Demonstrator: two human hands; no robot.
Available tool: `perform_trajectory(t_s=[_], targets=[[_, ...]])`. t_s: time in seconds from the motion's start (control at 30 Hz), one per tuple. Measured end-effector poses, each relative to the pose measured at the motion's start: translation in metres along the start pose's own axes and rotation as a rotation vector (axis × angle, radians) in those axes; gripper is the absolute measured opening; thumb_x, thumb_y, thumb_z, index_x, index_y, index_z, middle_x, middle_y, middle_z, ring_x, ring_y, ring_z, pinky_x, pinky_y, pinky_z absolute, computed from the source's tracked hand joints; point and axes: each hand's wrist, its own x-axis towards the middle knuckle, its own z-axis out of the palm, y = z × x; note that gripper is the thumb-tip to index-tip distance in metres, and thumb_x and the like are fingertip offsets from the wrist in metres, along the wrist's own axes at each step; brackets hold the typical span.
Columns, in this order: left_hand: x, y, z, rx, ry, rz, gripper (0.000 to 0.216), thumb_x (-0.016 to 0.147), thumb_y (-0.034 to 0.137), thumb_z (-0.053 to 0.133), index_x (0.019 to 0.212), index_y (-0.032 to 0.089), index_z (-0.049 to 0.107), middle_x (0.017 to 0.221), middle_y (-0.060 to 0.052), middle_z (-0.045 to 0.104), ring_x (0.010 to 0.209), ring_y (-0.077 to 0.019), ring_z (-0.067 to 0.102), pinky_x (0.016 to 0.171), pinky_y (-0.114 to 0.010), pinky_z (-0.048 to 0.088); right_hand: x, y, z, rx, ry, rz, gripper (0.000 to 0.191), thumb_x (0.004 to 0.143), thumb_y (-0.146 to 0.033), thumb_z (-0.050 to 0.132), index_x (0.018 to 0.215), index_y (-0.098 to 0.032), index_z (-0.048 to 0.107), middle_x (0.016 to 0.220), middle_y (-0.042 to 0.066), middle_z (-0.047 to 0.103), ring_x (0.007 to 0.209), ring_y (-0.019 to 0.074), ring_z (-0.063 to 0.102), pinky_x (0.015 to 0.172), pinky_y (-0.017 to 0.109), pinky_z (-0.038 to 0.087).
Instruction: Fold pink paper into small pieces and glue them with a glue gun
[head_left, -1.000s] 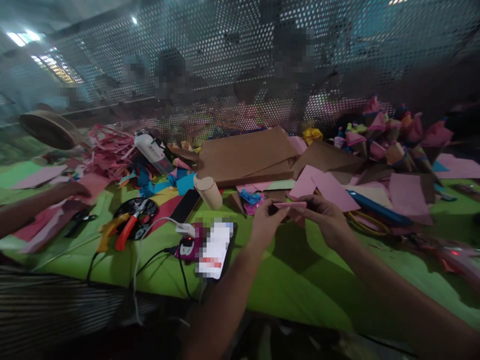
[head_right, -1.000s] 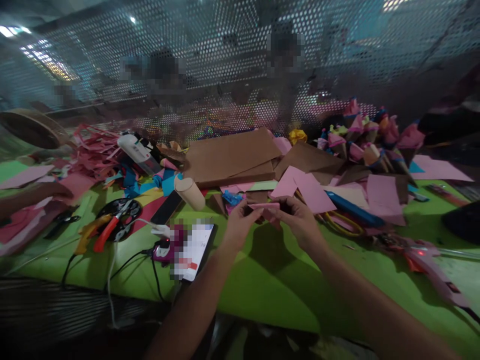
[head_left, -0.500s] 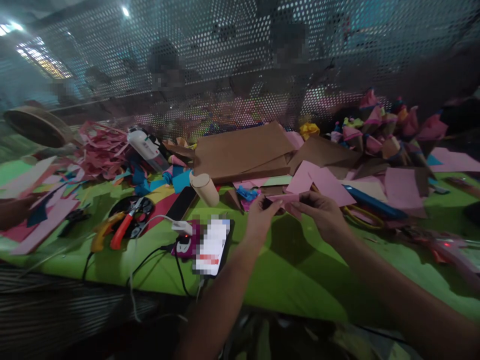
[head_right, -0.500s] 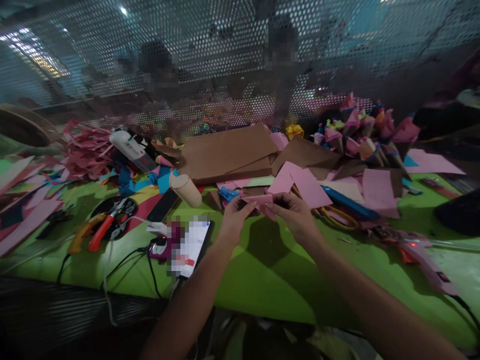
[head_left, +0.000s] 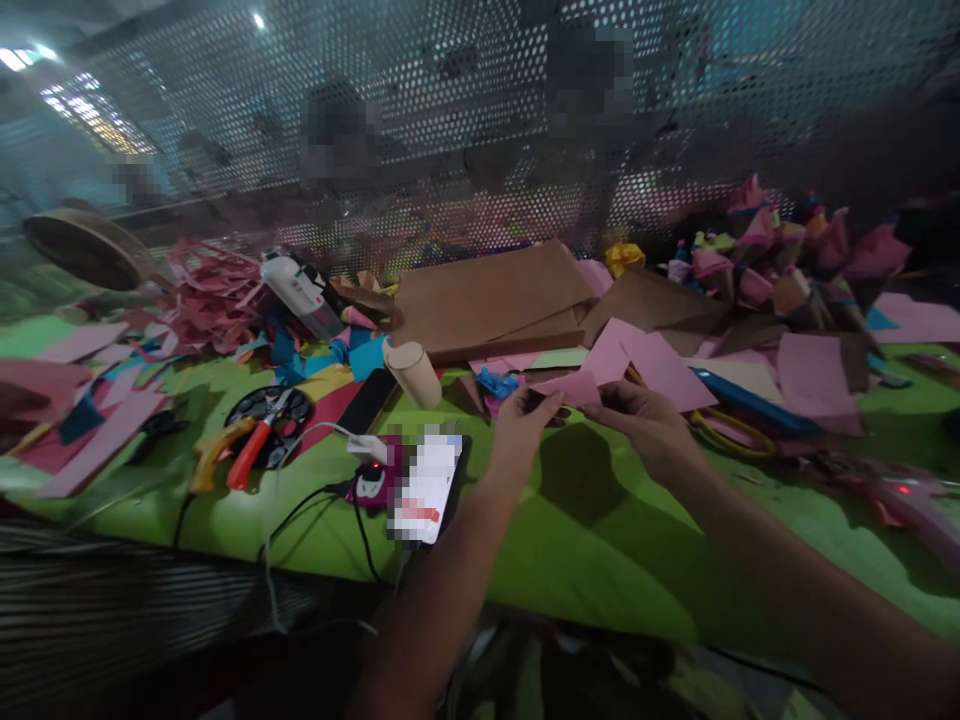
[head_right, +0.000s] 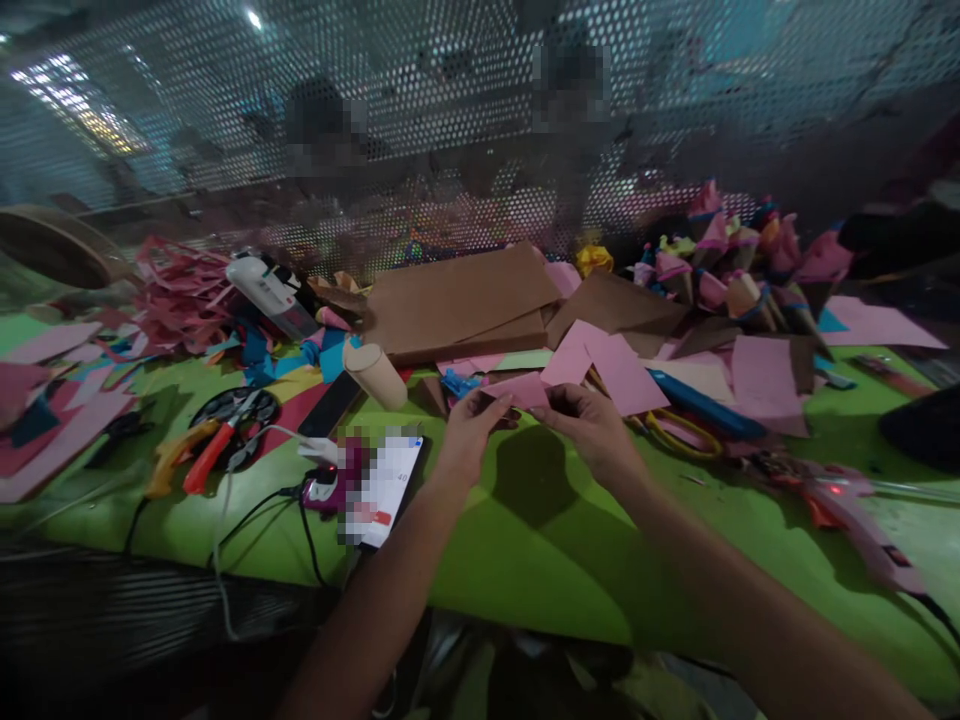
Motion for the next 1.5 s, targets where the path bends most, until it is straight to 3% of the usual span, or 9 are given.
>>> perform_trajectory(t_s=[0.3,0.73,1.0,1.5], targets=[[0.002,-0.006,-0.002,0.183,-0.088,0.104,0.026,0.071,0.037,0.084,0.085,0.019,0.074,0.081,-0.002,0.07,0.075,-0.0142,0.059,0.075,-0.029,0.047,0.0,0.001,-0.002,0.015,0.085,-0.087,0.046,0.06,-0.061,0.09,0.082,-0.024,0.075,0.077,0.002,0.072,0.073,0.0201,0.064,0.069,0.034,0.051],[-0.002,-0.003,0.0,0.138,-0.052,0.104,0.026,0.069,0.036,0.085,0.082,0.02,0.071,0.075,0.002,0.065,0.071,-0.011,0.056,0.071,-0.026,0.045,0.0,0.004,0.0,0.069,0.113,-0.075,0.047,0.055,-0.062,0.092,0.079,-0.025,0.076,0.079,0.002,0.073,0.076,0.0195,0.063,0.072,0.033,0.05],[-0.002,0.004,0.001,0.024,0.002,0.071,0.037,0.062,0.042,0.089,0.079,0.018,0.066,0.07,0.003,0.062,0.065,-0.0101,0.056,0.07,-0.027,0.047,0.002,0.005,-0.004,0.046,0.12,-0.08,0.041,0.063,-0.059,0.089,0.08,-0.025,0.074,0.079,0.002,0.071,0.076,0.0203,0.065,0.073,0.035,0.05],[-0.003,0.005,0.001,0.024,0.042,0.079,0.034,0.064,0.04,0.087,0.076,0.018,0.064,0.071,0.002,0.062,0.067,-0.0111,0.057,0.071,-0.029,0.048,-0.001,0.002,-0.001,0.064,0.146,-0.067,0.052,0.052,-0.07,0.091,0.076,-0.027,0.075,0.08,0.003,0.072,0.078,0.0228,0.066,0.074,0.035,0.055]])
